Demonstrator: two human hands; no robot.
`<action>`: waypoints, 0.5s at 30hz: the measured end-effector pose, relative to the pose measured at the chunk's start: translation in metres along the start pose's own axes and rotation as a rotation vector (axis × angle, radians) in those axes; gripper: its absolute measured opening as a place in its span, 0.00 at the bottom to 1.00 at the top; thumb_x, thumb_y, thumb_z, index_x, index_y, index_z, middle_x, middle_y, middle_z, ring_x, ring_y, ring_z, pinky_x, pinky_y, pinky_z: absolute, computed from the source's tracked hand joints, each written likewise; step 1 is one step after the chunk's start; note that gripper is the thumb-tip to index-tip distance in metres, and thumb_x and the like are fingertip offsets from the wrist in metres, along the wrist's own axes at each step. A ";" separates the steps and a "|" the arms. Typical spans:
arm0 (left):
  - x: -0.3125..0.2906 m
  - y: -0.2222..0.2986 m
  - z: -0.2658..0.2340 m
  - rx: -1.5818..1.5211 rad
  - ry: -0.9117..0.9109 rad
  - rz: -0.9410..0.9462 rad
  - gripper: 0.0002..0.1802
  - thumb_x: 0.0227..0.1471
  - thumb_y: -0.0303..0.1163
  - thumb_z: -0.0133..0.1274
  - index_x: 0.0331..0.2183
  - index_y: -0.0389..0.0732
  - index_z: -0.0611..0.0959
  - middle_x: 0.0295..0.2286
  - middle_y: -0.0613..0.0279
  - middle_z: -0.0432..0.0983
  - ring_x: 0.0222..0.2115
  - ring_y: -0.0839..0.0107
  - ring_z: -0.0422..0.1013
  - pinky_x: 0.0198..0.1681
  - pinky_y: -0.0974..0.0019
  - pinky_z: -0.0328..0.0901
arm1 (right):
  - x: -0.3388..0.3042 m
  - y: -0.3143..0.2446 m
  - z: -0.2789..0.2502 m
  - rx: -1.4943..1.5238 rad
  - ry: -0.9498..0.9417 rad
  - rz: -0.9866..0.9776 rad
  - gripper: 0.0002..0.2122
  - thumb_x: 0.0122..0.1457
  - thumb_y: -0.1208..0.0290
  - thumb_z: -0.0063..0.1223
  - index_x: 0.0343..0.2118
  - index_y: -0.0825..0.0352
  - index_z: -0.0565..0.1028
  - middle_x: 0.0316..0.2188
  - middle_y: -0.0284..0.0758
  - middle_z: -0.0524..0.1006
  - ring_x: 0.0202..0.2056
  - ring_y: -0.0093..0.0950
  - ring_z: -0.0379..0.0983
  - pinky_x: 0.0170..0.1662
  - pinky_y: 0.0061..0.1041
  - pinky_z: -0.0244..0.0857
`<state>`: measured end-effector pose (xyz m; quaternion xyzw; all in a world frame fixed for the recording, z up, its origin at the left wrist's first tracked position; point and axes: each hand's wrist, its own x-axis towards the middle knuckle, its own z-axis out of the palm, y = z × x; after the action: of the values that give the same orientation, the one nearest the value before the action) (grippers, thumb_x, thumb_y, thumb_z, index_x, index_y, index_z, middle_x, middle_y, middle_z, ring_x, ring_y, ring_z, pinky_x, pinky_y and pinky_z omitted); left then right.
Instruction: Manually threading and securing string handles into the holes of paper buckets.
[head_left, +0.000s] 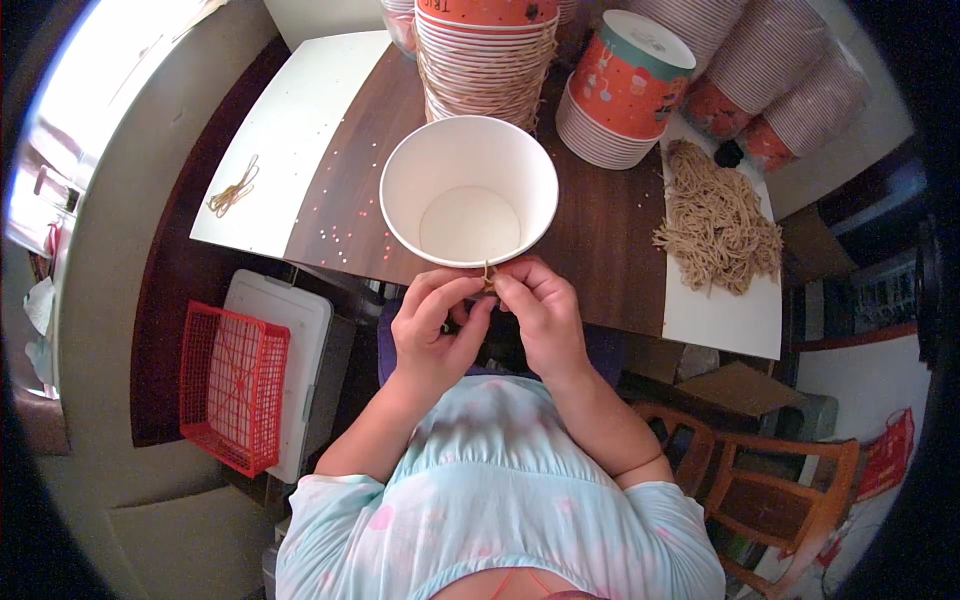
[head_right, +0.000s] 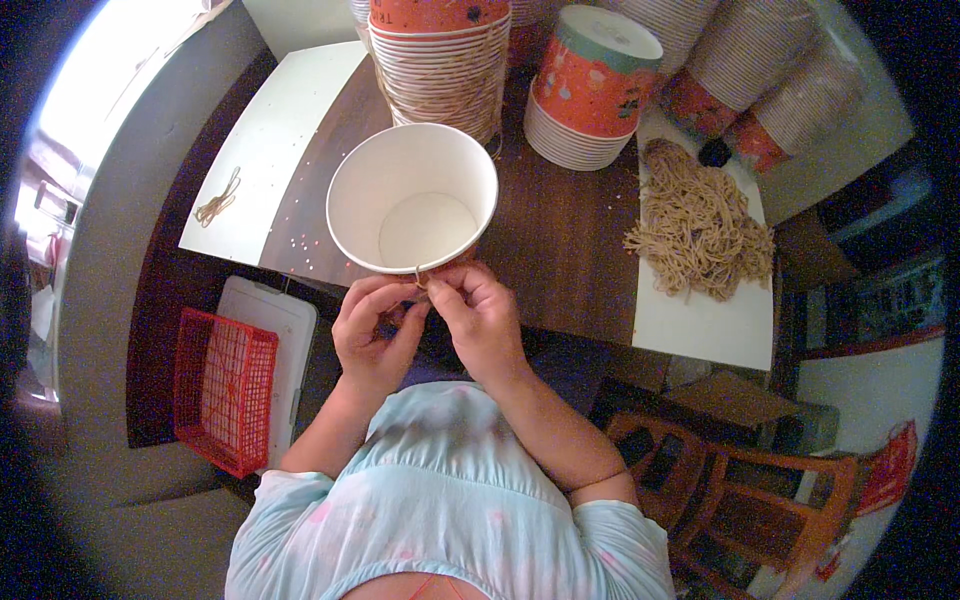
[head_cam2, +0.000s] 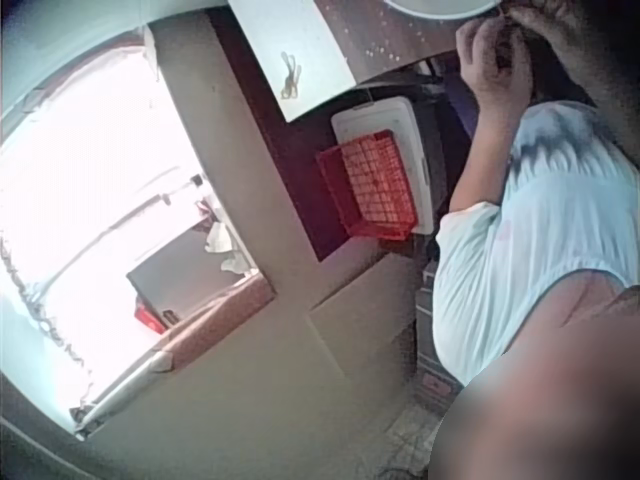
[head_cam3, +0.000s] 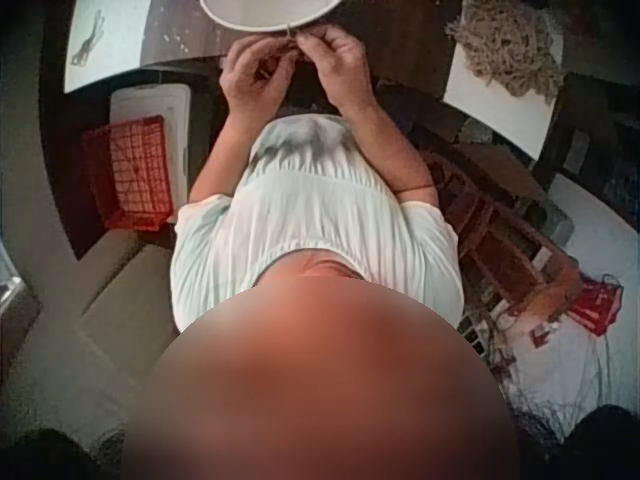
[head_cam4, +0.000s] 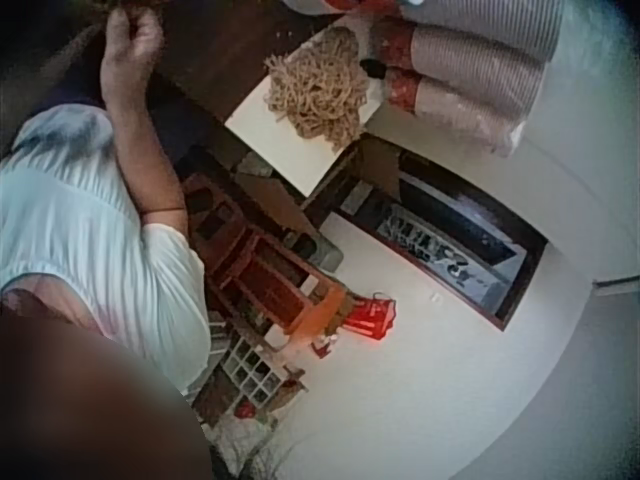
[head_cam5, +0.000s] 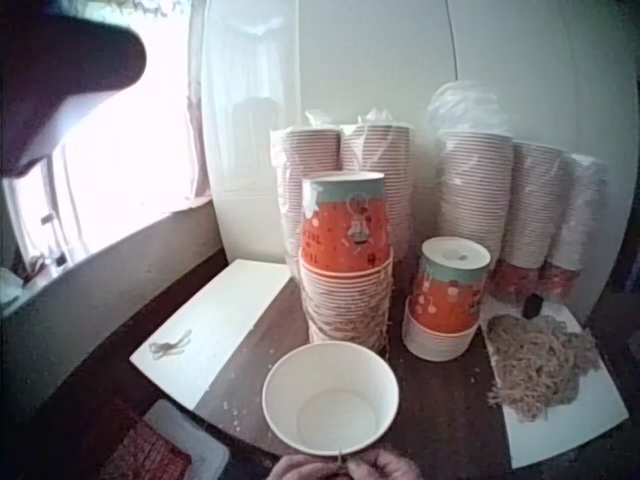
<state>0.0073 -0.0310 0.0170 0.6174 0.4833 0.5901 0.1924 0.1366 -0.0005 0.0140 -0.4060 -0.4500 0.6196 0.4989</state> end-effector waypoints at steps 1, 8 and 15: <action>0.001 0.000 0.000 0.041 -0.004 0.016 0.11 0.40 0.17 0.60 0.31 0.36 0.80 0.32 0.60 0.74 0.27 0.77 0.70 0.26 0.76 0.65 | 0.000 0.000 0.000 0.006 -0.005 -0.025 0.07 0.58 0.72 0.52 0.30 0.70 0.76 0.32 0.30 0.75 0.33 0.16 0.69 0.38 0.17 0.64; 0.004 -0.003 -0.002 0.103 -0.004 0.081 0.09 0.43 0.18 0.59 0.31 0.36 0.80 0.28 0.60 0.75 0.27 0.76 0.71 0.28 0.75 0.66 | 0.000 0.001 -0.001 0.010 0.002 -0.007 0.06 0.56 0.72 0.51 0.30 0.69 0.77 0.30 0.30 0.75 0.31 0.16 0.69 0.36 0.17 0.63; 0.003 -0.005 -0.003 -0.082 -0.030 -0.146 0.05 0.46 0.20 0.57 0.30 0.34 0.80 0.25 0.60 0.76 0.24 0.77 0.72 0.27 0.75 0.66 | 0.003 0.001 -0.006 0.378 0.042 0.212 0.06 0.52 0.70 0.50 0.30 0.64 0.78 0.25 0.26 0.76 0.23 0.15 0.64 0.28 0.14 0.57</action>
<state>0.0027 -0.0269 0.0159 0.5809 0.4995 0.5845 0.2671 0.1411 0.0029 0.0115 -0.3632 -0.2702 0.7333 0.5074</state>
